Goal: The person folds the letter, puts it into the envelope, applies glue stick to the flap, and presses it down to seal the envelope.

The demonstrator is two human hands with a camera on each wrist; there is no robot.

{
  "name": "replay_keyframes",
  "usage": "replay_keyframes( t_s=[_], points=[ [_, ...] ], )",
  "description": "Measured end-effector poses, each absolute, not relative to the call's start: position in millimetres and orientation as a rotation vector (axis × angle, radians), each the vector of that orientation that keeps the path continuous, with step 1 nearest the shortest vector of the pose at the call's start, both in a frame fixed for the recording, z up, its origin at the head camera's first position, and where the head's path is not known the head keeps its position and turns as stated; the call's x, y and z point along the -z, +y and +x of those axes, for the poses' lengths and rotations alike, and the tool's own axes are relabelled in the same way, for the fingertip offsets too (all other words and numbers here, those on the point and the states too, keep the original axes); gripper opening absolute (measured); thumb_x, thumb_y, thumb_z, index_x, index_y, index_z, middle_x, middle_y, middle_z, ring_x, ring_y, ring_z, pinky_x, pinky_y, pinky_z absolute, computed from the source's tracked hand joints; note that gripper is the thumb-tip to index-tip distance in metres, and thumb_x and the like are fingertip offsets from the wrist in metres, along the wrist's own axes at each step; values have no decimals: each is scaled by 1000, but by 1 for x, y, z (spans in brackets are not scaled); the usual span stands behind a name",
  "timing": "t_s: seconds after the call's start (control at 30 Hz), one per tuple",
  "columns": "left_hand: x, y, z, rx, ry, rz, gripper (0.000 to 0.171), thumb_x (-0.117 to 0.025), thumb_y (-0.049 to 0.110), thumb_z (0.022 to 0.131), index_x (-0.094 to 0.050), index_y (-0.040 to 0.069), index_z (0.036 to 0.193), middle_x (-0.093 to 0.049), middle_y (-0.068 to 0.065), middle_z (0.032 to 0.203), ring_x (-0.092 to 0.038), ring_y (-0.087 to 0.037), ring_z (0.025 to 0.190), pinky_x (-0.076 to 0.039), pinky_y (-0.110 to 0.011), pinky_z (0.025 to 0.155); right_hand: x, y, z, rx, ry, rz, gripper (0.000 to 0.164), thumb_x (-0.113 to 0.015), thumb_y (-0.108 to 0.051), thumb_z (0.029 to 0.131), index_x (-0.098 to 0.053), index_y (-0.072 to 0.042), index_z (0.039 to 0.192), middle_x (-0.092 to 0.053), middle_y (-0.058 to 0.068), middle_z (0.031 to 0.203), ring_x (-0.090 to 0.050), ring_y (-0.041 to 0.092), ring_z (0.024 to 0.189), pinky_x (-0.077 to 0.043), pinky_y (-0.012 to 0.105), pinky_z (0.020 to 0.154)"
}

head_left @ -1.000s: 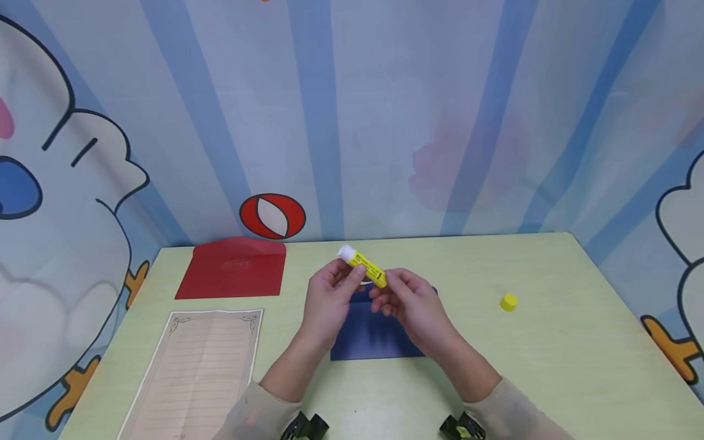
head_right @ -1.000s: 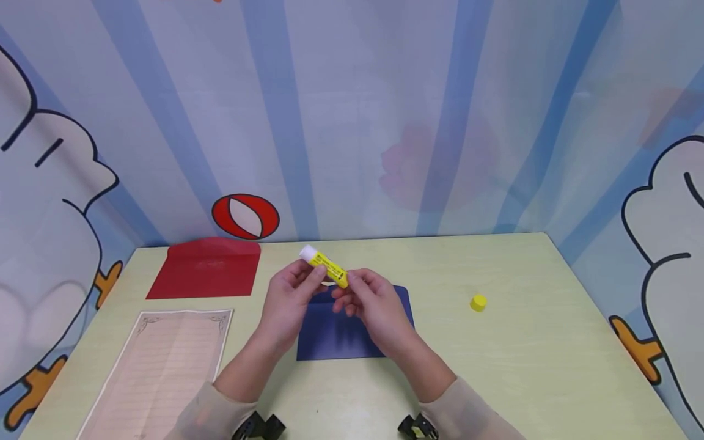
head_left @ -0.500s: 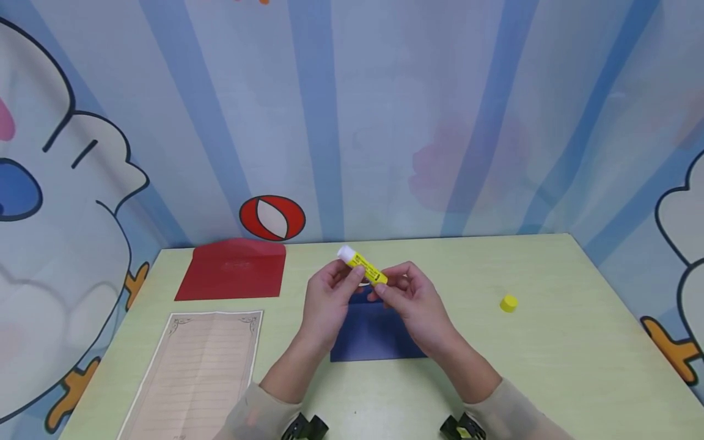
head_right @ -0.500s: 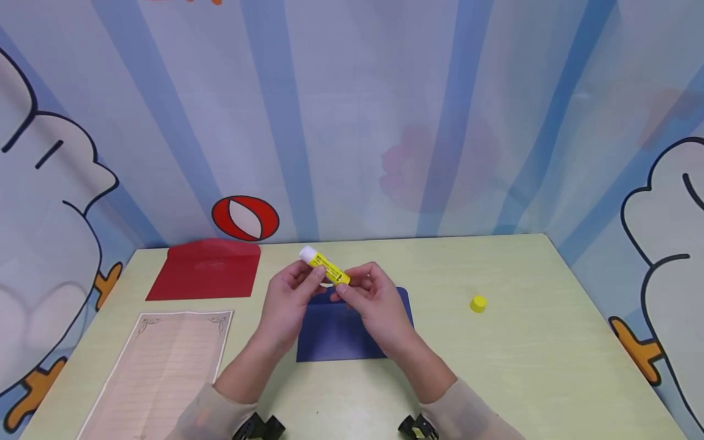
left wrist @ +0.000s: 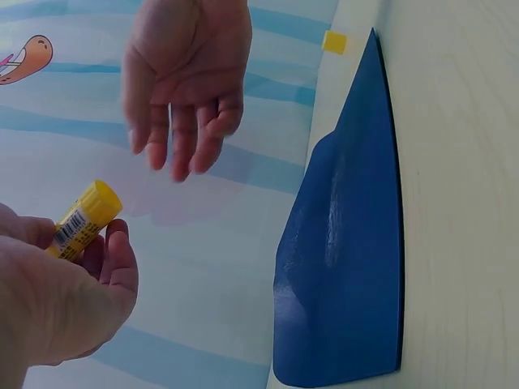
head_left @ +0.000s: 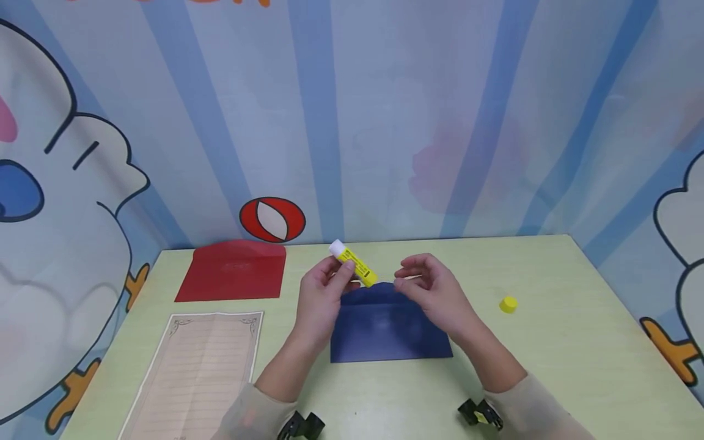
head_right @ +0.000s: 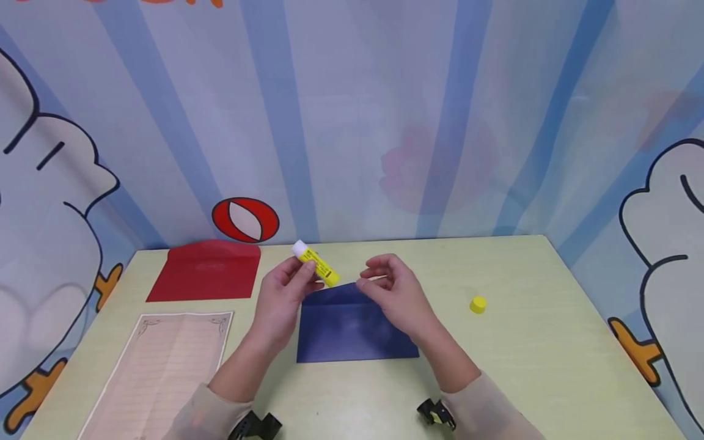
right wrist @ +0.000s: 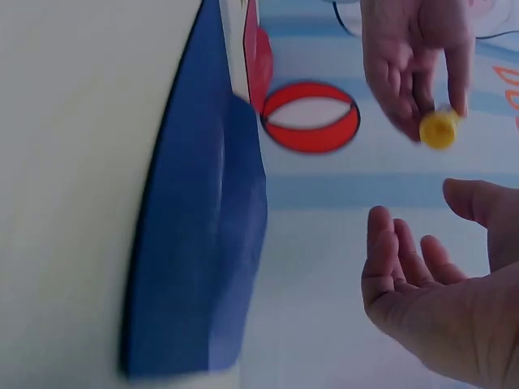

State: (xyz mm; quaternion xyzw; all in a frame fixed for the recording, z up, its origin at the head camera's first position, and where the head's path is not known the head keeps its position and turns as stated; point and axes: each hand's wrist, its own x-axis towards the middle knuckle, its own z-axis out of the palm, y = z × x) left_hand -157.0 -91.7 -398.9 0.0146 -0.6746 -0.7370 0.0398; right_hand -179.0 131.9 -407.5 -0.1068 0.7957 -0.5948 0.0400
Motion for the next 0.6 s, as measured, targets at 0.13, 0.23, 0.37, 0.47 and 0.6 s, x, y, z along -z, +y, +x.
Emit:
replay_keyframes(
  t_s=[0.13,0.23,0.37,0.47,0.6],
  points=[
    [397,-93,-158,2236,-2074,41,38,-67,28,107,-65,10,141,-68,-9,129,-73,-25,108,-59,-35,97,403,165,-185,1560,2699,-383,42,-71,-25,104,-56,-4,137,-67,15,127,-68,32,113,-58,48,94],
    [398,-96,-159,2214,-2091,34,39,-65,28,108,-64,10,142,-66,-9,130,-73,-24,110,-58,-39,99,399,190,-188,1352,2849,-389,42,-69,-26,105,-56,-3,138,-67,16,128,-68,34,114,-57,50,91],
    [399,-99,-158,2193,-2109,24,38,-64,28,108,-64,11,142,-66,-9,129,-72,-25,110,-58,-42,100,395,220,-191,1082,2956,-366,47,-69,-26,105,-55,0,142,-64,23,132,-65,41,116,-55,56,92],
    [399,-102,-158,2171,-2127,18,37,-64,27,108,-65,11,142,-66,-9,128,-71,-25,110,-58,-40,98,398,242,-194,869,3010,-352,51,-70,-25,103,-54,4,143,-62,28,132,-62,47,117,-52,61,92],
    [400,-104,-157,2144,-2155,9,38,-64,27,109,-64,11,143,-65,-9,128,-70,-25,113,-59,-37,97,404,266,-193,606,3047,-316,55,-74,-23,100,-55,6,143,-57,35,131,-57,54,115,-51,65,87]
  ],
)
